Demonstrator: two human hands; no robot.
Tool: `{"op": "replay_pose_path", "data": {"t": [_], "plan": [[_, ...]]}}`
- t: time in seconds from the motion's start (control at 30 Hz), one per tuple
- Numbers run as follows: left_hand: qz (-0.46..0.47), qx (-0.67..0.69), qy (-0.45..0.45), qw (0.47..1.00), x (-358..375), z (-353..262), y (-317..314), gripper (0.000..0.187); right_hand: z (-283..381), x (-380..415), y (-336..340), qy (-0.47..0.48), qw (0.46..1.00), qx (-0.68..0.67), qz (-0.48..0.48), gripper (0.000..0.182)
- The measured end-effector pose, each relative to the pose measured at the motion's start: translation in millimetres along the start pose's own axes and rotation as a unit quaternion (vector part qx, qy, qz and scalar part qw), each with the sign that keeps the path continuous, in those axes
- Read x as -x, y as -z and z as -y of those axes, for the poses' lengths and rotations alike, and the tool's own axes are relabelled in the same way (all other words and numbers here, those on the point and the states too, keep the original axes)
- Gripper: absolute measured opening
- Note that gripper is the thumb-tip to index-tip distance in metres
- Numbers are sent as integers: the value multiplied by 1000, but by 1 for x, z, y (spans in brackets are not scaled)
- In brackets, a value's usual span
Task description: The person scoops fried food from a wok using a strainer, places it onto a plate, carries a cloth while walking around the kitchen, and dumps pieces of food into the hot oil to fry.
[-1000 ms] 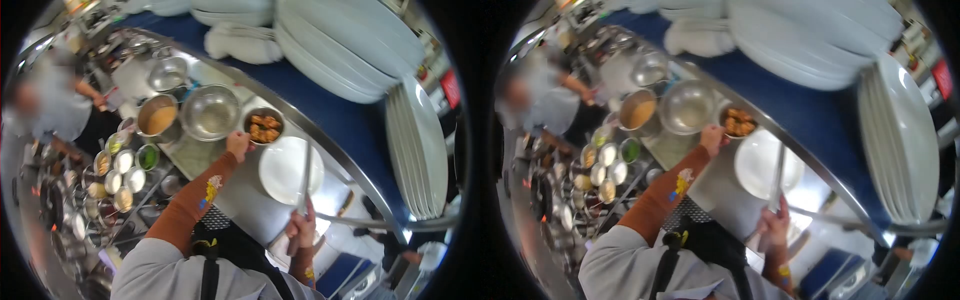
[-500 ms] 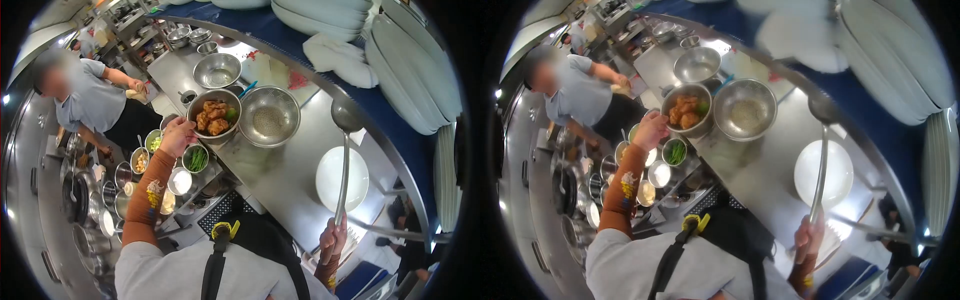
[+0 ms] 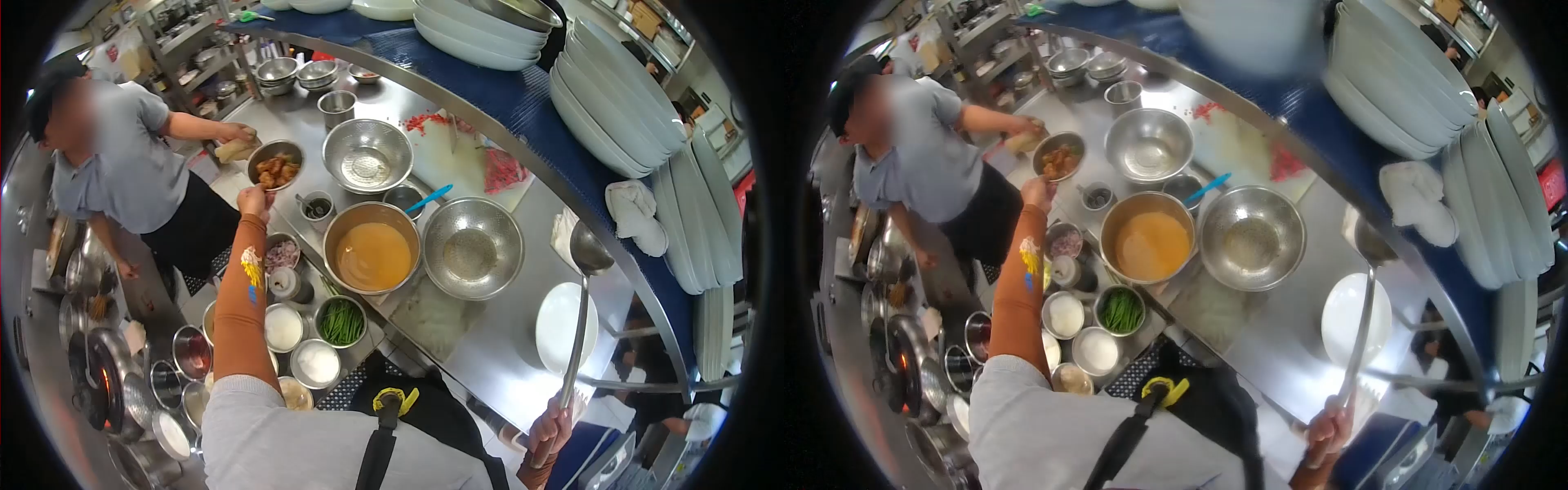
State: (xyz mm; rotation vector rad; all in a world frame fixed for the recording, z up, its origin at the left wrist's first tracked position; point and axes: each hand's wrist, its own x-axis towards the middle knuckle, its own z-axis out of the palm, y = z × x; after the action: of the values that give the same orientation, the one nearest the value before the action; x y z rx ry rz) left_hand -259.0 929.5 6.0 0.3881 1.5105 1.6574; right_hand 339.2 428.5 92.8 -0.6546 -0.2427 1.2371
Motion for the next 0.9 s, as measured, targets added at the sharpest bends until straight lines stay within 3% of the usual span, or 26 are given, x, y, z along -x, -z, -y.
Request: {"op": "replay_pose_path", "data": {"t": [0.03,0.07,0.1,0.17,0.23,0.27,0.3,0.37,0.4,0.43,0.47,0.53,0.6,0.67,0.7,0.77,0.83,0.9], "plan": [[-31,1,3,1000,-20,11,-2,7,2,6,-4,0,1000,1,-15,70],[-31,11,9,999,-52,30,3,6,0,8,-20,7,1000,10,18,50],[-26,17,19,999,-86,47,9,5,0,11,-21,15,1000,22,-6,46],[3,33,77,996,-116,69,13,11,4,12,-2,31,997,72,-3,45],[94,90,163,978,-150,85,33,15,6,11,-4,11,999,19,-34,47],[94,65,155,981,-165,94,41,18,9,10,-7,11,999,4,-50,49],[80,25,97,992,-155,83,40,21,9,8,-15,27,997,13,-70,51],[70,-29,-115,991,-136,53,38,28,14,3,-20,13,998,-4,-56,56],[126,-10,-185,975,-88,27,25,31,16,3,-14,12,998,-6,-57,57],[203,73,-179,960,58,-23,-16,30,18,0,-4,7,999,-8,-51,59],[284,45,-184,940,169,-49,-49,30,20,0,4,3,999,-15,-38,59],[506,23,-22,862,272,-17,-62,33,29,-3,9,-11,998,-29,-54,57],[611,-148,24,778,379,39,-101,27,41,-8,23,-29,997,-42,-62,53],[722,-175,138,655,430,155,-131,27,58,-9,38,-42,997,-37,-45,51],[709,-257,149,640,459,201,-149,32,64,-12,45,-52,998,-34,-31,50],[634,-338,191,669,513,256,-181,46,79,-11,59,-62,997,-23,34,56],[634,-320,169,683,551,267,-204,47,94,-6,69,-48,999,-2,22,53],[580,-258,155,757,567,304,-209,45,108,4,79,-42,999,-8,21,53]]}}
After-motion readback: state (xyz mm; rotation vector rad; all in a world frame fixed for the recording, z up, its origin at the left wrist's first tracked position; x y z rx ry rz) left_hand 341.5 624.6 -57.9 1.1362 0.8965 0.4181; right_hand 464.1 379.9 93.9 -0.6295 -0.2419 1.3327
